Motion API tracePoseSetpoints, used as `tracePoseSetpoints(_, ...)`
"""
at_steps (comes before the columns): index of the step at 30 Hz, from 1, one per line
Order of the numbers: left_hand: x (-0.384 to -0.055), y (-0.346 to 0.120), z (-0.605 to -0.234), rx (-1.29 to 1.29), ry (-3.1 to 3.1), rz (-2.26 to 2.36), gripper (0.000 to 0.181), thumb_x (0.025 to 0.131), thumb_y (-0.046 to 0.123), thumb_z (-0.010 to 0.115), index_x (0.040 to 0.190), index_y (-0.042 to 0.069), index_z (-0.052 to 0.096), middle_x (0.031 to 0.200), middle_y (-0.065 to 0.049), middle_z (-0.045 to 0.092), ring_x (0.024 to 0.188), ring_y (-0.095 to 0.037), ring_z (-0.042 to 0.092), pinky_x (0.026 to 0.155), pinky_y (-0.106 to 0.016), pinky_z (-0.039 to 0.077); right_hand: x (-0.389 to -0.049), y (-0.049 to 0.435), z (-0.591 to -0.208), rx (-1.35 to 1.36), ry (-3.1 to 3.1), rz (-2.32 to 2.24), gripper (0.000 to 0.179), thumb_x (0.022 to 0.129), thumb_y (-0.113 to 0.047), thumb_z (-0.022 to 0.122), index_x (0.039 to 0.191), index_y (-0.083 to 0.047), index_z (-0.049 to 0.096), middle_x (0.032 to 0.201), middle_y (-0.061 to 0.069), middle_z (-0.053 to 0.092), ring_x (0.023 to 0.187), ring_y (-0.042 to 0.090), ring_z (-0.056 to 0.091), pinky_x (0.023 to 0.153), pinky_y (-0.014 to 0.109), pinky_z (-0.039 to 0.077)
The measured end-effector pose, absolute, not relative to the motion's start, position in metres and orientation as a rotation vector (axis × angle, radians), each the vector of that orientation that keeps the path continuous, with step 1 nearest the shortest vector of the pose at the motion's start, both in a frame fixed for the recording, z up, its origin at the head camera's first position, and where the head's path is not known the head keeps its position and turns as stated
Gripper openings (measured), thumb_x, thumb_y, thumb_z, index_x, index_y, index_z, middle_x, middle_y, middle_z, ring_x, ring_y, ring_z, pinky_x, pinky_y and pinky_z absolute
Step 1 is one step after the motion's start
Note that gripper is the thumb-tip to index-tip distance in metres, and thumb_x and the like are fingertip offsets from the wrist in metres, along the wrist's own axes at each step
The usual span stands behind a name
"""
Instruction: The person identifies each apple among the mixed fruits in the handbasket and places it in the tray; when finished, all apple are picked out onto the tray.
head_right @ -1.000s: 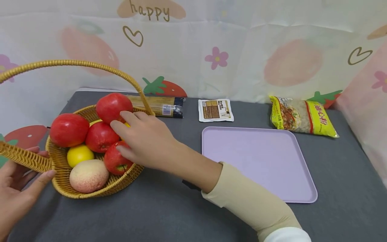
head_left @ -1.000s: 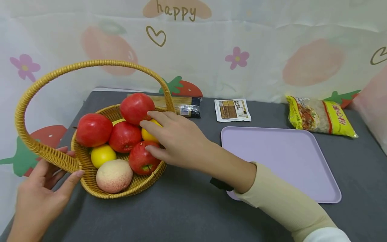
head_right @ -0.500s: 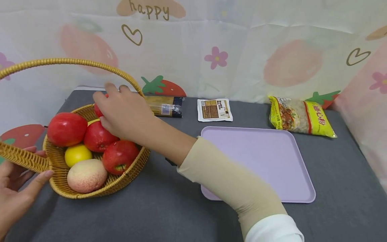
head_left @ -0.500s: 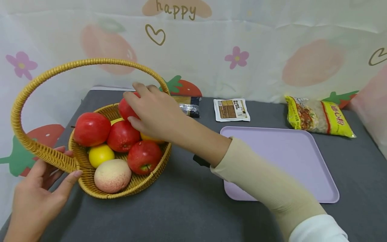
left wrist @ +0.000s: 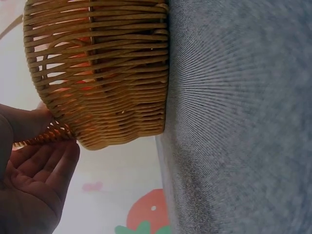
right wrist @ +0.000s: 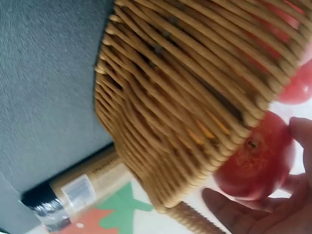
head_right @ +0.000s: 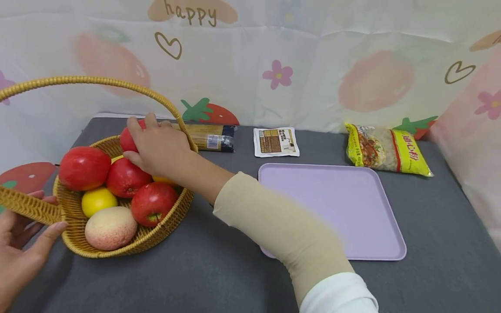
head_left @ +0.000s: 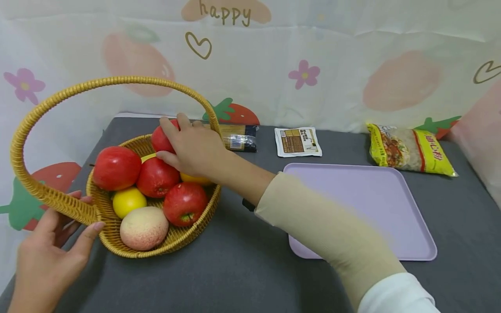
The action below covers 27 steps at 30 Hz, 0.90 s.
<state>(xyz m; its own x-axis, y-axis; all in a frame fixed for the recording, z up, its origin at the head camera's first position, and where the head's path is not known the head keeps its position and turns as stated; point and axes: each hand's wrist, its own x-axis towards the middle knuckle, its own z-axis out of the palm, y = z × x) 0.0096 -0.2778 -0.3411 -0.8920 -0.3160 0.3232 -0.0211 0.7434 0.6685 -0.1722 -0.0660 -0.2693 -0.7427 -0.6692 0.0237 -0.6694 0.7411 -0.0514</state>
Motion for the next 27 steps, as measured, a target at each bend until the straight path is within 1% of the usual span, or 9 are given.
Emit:
tracePoseSetpoints(2,0.01,-0.278,-0.341,0.267,-2.521,-0.956,0.068,0.083,-0.004,0.08,0.143,0.003,0.05,0.133,-0.018,0.06,0.102,0.024,0.043,0.092,-0.005,0.038,-0.175,-0.065,-0.273,1.132,-2.933,0.208,0.067,0.1,-0.058,0.048,0.151,-0.017,0.033,0.132,0.009,0.048,0.098,0.019,0.059,0.079,0.026,0.055)
tracePoseSetpoints(5,0.01,-0.277,-0.341,0.282,-2.528,-0.949,0.069,0.083,-0.002,0.08,0.145,0.005,0.049,0.134,-0.017,0.06,0.103,0.023,0.042,0.093,-0.006,0.038,-0.178,-0.062,-0.276,1.137,-2.941,0.446,0.057,0.099,-0.054,0.052,0.138,-0.015,0.038,0.121,0.007,0.05,0.087,0.016,0.059,0.072,0.022,0.052)
tracePoseSetpoints(6,0.01,-0.277,-0.341,0.288,-2.532,-0.945,0.069,0.084,-0.002,0.08,0.145,0.005,0.049,0.135,-0.017,0.059,0.103,0.024,0.042,0.094,-0.006,0.037,-0.179,-0.061,-0.276,1.137,-2.945,0.506,0.054,0.099,-0.053,0.054,0.134,-0.015,0.039,0.118,0.007,0.05,0.085,0.015,0.059,0.071,0.022,0.051)
tracePoseSetpoints(9,0.009,-0.277,-0.341,0.291,-2.536,-0.937,0.069,0.084,-0.001,0.08,0.146,0.005,0.048,0.135,-0.016,0.059,0.103,0.024,0.042,0.094,-0.006,0.037,-0.181,-0.06,-0.277,1.133,-2.958,0.58,0.052,0.098,-0.052,0.056,0.13,-0.014,0.038,0.114,0.007,0.05,0.083,0.015,0.058,0.069,0.022,0.05)
tracePoseSetpoints(15,0.01,-0.278,-0.341,0.271,-2.534,-0.919,0.07,0.083,-0.003,0.08,0.146,0.004,0.048,0.135,-0.018,0.059,0.102,0.026,0.039,0.094,-0.005,0.036,-0.181,-0.059,-0.275,1.149,-2.968,0.555,0.058,0.096,-0.049,0.061,0.138,-0.017,0.038,0.121,0.008,0.049,0.088,0.017,0.058,0.073,0.024,0.051)
tracePoseSetpoints(19,0.01,-0.278,-0.342,0.253,-2.525,-0.928,0.07,0.082,-0.004,0.08,0.145,0.003,0.049,0.133,-0.017,0.06,0.101,0.026,0.04,0.093,-0.003,0.036,-0.179,-0.057,-0.273,1.176,-2.974,0.527,0.057,0.094,-0.046,0.062,0.141,-0.02,0.041,0.125,0.007,0.05,0.093,0.016,0.057,0.076,0.024,0.051)
tracePoseSetpoints(24,0.01,-0.278,-0.342,0.246,-2.528,-0.922,0.07,0.083,-0.002,0.08,0.145,0.003,0.048,0.133,-0.017,0.061,0.101,0.026,0.039,0.092,-0.002,0.035,-0.176,-0.053,-0.27,1.182,-2.985,0.502,0.063,0.093,-0.043,0.062,0.148,-0.021,0.039,0.132,0.007,0.05,0.098,0.016,0.057,0.078,0.025,0.051)
tracePoseSetpoints(27,0.01,-0.279,-0.342,0.24,-2.528,-0.92,0.07,0.083,-0.003,0.08,0.145,0.003,0.048,0.133,-0.017,0.061,0.101,0.027,0.039,0.092,-0.002,0.035,-0.174,-0.052,-0.27,1.187,-2.963,0.504,0.065,0.093,-0.043,0.064,0.149,-0.02,0.039,0.135,0.008,0.05,0.099,0.016,0.058,0.078,0.025,0.052)
